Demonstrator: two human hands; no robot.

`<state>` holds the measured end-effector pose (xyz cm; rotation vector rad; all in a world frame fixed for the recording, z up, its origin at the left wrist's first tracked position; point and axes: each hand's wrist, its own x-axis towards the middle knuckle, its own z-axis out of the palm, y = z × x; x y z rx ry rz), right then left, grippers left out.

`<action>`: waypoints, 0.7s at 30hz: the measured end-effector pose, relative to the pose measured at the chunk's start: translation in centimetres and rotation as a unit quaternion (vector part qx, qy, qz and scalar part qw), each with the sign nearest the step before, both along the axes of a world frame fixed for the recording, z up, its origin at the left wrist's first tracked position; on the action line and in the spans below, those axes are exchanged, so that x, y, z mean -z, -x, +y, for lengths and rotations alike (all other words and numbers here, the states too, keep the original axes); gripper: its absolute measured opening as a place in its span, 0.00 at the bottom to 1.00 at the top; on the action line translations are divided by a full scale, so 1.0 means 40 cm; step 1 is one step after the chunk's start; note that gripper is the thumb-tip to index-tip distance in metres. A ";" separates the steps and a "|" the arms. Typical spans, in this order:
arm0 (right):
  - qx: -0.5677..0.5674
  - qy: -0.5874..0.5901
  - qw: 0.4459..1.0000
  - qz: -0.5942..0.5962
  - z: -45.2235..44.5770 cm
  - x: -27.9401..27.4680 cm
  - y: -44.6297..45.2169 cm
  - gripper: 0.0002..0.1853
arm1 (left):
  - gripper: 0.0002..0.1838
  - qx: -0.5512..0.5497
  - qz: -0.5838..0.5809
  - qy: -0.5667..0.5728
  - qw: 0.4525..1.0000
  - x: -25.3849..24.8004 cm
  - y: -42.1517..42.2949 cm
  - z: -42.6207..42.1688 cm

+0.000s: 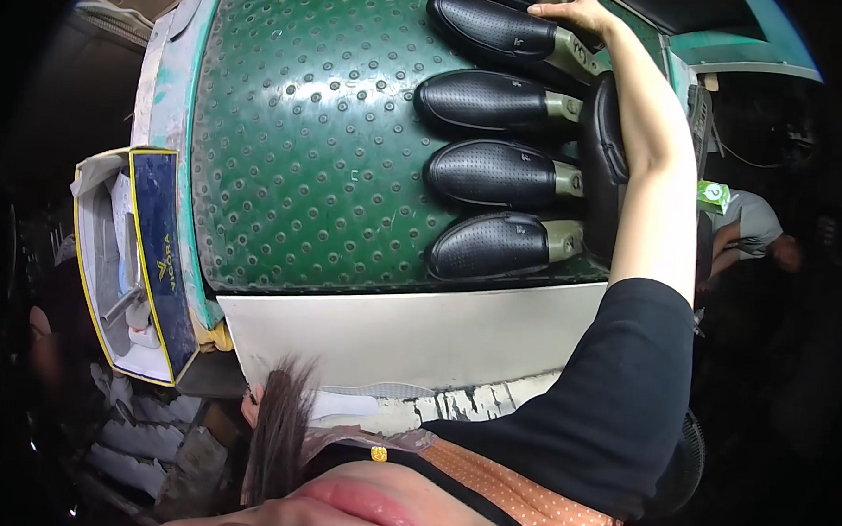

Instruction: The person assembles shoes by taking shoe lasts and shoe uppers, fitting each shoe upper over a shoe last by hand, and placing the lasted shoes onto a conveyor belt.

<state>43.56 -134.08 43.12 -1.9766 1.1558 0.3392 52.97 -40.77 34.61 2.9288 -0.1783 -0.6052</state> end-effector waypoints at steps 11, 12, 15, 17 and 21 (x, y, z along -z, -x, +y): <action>-0.027 -0.011 0.999 -0.022 0.405 -0.071 0.064 0.37 | 0.20 0.020 0.063 0.047 0.997 -0.033 -0.020 -0.034; -0.032 -0.001 0.999 -0.007 0.456 -0.081 0.073 0.40 | 0.21 0.022 0.060 0.066 0.996 -0.034 -0.020 -0.039; -0.049 0.074 0.996 0.004 0.572 -0.089 0.140 0.48 | 0.23 0.018 0.065 0.075 0.995 -0.026 -0.018 -0.034; -0.009 0.004 1.000 -0.028 0.612 -0.067 0.213 0.44 | 0.24 0.014 0.064 0.088 0.994 -0.027 -0.023 -0.035; 0.037 0.032 0.998 -0.044 0.779 -0.048 0.323 0.36 | 0.27 -0.002 0.065 0.087 0.994 -0.022 -0.027 -0.028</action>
